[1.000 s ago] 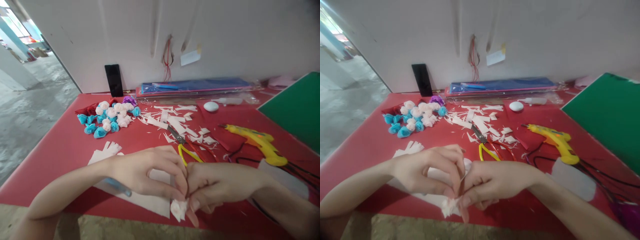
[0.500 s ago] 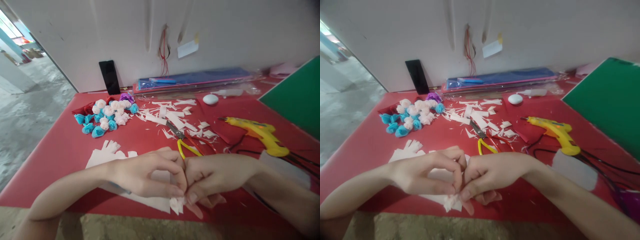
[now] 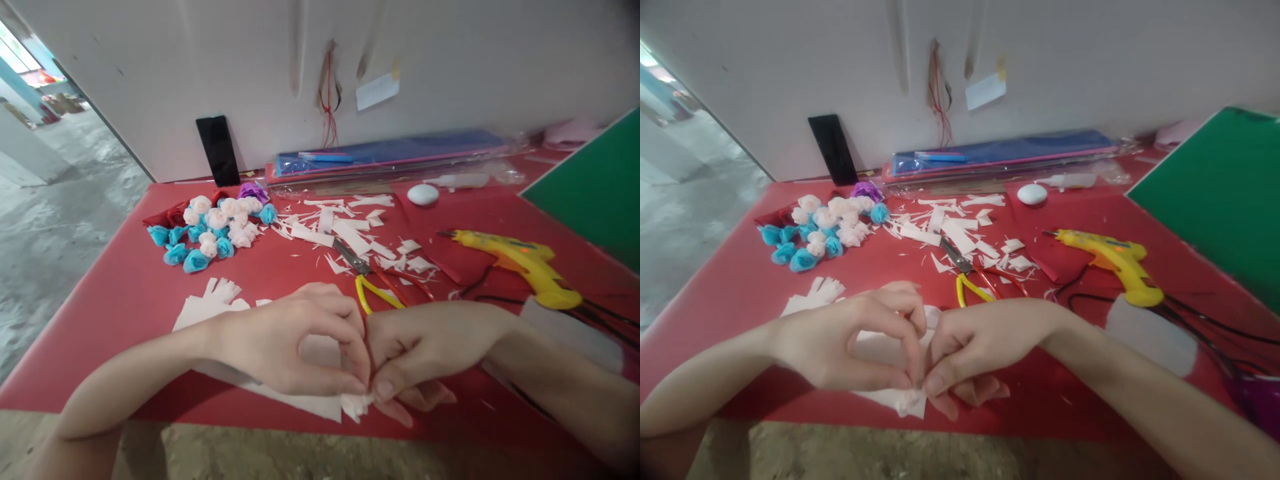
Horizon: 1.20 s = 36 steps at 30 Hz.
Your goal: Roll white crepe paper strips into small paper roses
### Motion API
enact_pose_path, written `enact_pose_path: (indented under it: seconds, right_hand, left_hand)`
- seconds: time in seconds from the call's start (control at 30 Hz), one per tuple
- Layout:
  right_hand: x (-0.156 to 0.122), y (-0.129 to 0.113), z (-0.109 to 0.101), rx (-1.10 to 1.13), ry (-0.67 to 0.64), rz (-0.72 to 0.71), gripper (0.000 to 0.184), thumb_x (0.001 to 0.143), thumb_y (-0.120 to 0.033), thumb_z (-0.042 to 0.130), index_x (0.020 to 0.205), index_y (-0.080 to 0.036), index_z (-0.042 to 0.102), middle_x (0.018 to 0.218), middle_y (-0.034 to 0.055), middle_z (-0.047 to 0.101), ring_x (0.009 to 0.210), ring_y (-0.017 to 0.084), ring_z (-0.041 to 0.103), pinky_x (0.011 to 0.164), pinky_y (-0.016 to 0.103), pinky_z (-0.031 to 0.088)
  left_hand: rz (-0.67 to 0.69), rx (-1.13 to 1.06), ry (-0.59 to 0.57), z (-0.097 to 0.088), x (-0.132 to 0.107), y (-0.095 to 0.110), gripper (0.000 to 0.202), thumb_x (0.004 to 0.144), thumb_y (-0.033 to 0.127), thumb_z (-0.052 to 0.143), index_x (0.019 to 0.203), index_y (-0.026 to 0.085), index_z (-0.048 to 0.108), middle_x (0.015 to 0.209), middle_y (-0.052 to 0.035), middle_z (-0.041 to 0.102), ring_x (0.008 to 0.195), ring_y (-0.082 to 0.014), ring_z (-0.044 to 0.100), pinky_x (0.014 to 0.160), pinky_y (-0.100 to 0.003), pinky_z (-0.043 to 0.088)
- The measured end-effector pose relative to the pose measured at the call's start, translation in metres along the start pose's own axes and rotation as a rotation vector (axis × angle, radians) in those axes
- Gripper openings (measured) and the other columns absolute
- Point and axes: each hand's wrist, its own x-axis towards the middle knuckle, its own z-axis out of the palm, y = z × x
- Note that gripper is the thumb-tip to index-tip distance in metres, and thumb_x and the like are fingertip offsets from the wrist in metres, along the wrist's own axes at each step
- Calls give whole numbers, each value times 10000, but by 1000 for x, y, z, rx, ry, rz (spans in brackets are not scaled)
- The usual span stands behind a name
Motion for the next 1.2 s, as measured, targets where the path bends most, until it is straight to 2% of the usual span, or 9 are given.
enact_pose_path:
  seconds: [0.1,0.3,0.43,0.63,0.9,1.2]
  right_hand:
    - [1,2,-1,4,-9,-1,488,757,-561,454,563,-125,557,411,-95,374,342,20,313,372,134,279]
    - [12,15,-9,11,-206,-73,520,726,-620,453,613,-118,523,410,-77,405,333,31,358,338,133,322]
    - [15,18,-10,-7,-239,-87,527,755,-609,426,599,-114,519,414,-76,383,342,28,349,338,126,321]
    - [12,13,-11,-37,-268,-74,562,745,-628,406,596,-101,533,432,-72,386,352,19,353,352,117,324]
    - [10,8,-11,-56,-264,-37,567,733,-639,393,598,-105,529,440,-75,380,374,19,352,376,118,328]
    - [13,13,-11,-34,-246,-31,532,718,-653,414,606,-138,484,414,-81,378,348,29,332,356,133,320]
  left_hand:
    - [24,12,-19,1,1,-2,35,684,114,651,697,123,620,728,-8,531,740,-97,494,735,-195,411]
    - [42,2,-67,1,1,-8,42,714,138,639,738,104,646,745,-24,541,783,-112,484,774,-215,399]
    - [112,-1,-100,0,2,-13,69,720,132,637,763,87,666,760,-38,544,774,-112,482,748,-197,412]
    - [224,51,-144,-3,6,-16,78,733,105,616,779,84,675,769,-57,564,781,-123,489,771,-200,428]
    - [323,137,-118,-1,7,-16,71,780,135,569,798,112,633,762,-67,590,781,-140,506,828,-261,404]
    - [283,110,-131,3,6,-14,131,801,137,461,694,141,537,710,-55,565,718,-138,506,823,-299,388]
